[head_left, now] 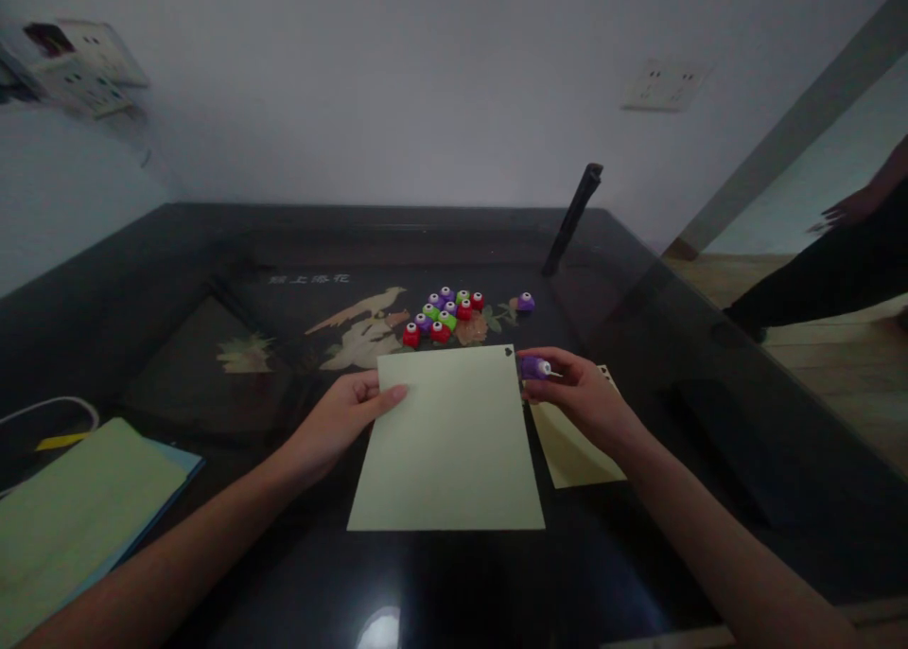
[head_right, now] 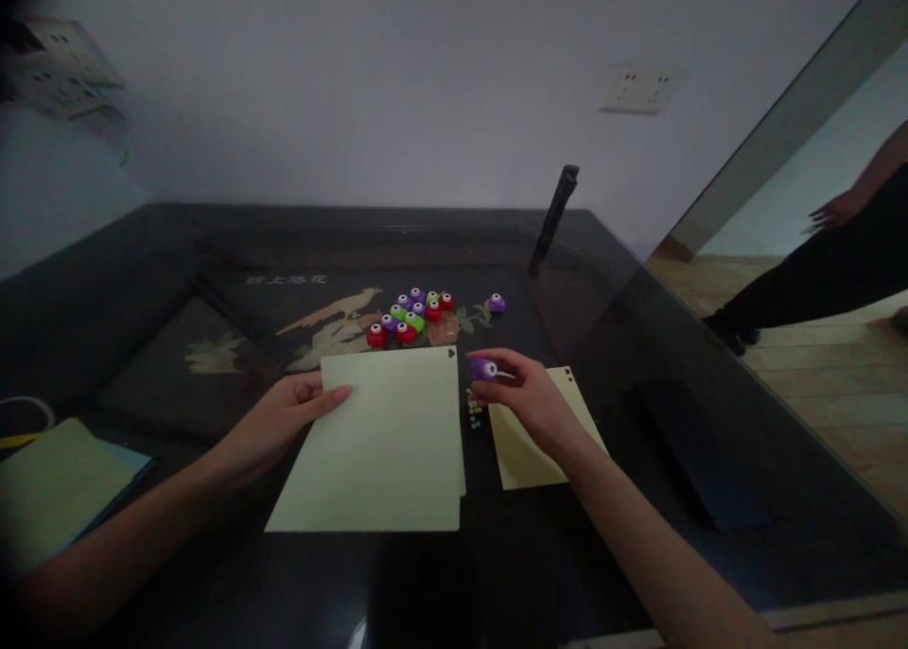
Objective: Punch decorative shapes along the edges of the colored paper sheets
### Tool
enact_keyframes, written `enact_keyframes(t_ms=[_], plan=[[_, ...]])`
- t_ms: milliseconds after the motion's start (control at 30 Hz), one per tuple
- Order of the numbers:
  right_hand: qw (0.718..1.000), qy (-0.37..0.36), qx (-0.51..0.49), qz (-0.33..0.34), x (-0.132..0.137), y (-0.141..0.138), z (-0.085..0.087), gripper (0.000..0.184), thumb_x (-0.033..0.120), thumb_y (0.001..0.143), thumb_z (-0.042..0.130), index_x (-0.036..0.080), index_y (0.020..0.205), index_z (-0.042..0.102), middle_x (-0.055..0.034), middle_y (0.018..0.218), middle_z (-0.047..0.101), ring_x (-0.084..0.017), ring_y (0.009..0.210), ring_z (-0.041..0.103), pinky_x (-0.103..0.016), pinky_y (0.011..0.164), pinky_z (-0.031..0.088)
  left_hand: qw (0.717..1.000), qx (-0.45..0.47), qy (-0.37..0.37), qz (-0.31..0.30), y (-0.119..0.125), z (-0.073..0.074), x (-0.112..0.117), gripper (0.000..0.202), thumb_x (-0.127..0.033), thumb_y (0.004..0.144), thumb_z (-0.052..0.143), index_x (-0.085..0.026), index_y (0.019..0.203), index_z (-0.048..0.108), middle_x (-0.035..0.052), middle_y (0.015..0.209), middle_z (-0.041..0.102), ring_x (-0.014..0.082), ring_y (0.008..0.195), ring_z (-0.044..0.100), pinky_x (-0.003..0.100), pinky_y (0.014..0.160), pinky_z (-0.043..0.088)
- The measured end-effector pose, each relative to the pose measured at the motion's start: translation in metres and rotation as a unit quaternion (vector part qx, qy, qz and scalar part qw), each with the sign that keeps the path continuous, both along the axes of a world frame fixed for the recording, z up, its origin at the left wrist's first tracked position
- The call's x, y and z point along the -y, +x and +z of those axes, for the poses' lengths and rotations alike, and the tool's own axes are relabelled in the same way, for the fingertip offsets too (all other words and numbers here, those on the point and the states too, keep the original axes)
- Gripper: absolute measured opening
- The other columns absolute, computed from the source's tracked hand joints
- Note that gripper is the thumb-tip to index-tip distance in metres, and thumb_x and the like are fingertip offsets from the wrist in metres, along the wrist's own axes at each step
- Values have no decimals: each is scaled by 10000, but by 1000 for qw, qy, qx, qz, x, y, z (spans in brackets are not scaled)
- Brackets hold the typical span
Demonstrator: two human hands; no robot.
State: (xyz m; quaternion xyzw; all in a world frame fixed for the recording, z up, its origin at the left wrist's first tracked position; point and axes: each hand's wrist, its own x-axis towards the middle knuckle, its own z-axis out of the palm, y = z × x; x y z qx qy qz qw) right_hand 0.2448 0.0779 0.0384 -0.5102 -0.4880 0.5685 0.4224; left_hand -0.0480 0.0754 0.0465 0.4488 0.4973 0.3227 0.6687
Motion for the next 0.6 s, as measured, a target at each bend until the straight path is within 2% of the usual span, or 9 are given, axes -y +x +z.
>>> enact_keyframes(t_ms=[100, 233, 300, 367, 467, 533, 600], plan=[[996, -37, -76, -12, 10, -1, -1, 420, 196, 607, 809, 240, 1008, 696, -23, 954, 722, -176, 842, 679, -385, 867, 528, 1000, -14, 1, 13, 5, -4, 6, 407, -460, 693, 744, -134, 930, 694, 86, 776, 753, 239, 678, 695, 324, 586, 543], [983, -83, -160, 28, 15, -4, 0, 467, 192, 591, 822, 249, 1040, 705, -35, 1026, 726, -185, 938, 674, -415, 976, 474, 996, -41, 52, 60, 9, -28, 10, 384, -504, 672, 743, -143, 774, 664, 33, 659, 711, 187, 563, 640, 281, 531, 509], [979, -85, -183, 30, 15, -4, 0, 417, 232, 621, 811, 246, 1026, 715, -45, 1044, 723, -187, 964, 667, -408, 982, 474, 991, -76, 79, 80, 8, -37, 10, 397, -526, 648, 751, -151, 658, 621, 13, 584, 669, 167, 518, 602, 249, 480, 469], [981, -81, -177, 15, 16, -4, -3, 355, 267, 660, 787, 239, 1007, 721, -55, 1037, 721, -193, 963, 666, -412, 966, 486, 989, -98, 85, 75, 7, -40, 9, 411, -545, 634, 748, -157, 640, 612, 15, 582, 666, 171, 520, 598, 251, 474, 464], [988, -84, -133, 2, 16, -4, -7, 446, 243, 634, 795, 252, 1069, 695, -49, 1011, 723, -199, 935, 670, -432, 944, 495, 990, -115, 75, 46, 5, -37, 8, 408, -559, 642, 725, -164, 685, 633, 26, 614, 682, 183, 535, 606, 267, 482, 473], [990, -90, -104, 7, 16, -4, -9, 505, 218, 603, 802, 267, 1091, 681, -39, 1025, 721, -197, 929, 668, -433, 943, 490, 988, -131, 76, 39, 5, -35, 7, 388, -546, 649, 714, -172, 641, 611, 6, 554, 644, 165, 495, 576, 252, 454, 447], [992, -89, -84, 7, 16, -4, -10, 454, 223, 589, 804, 262, 1029, 697, -38, 1026, 720, -199, 924, 662, -422, 932, 491, 986, -142, 81, 35, 5, -33, 6, 377, -520, 650, 706, -182, 569, 561, -17, 496, 590, 142, 457, 533, 232, 425, 411]])
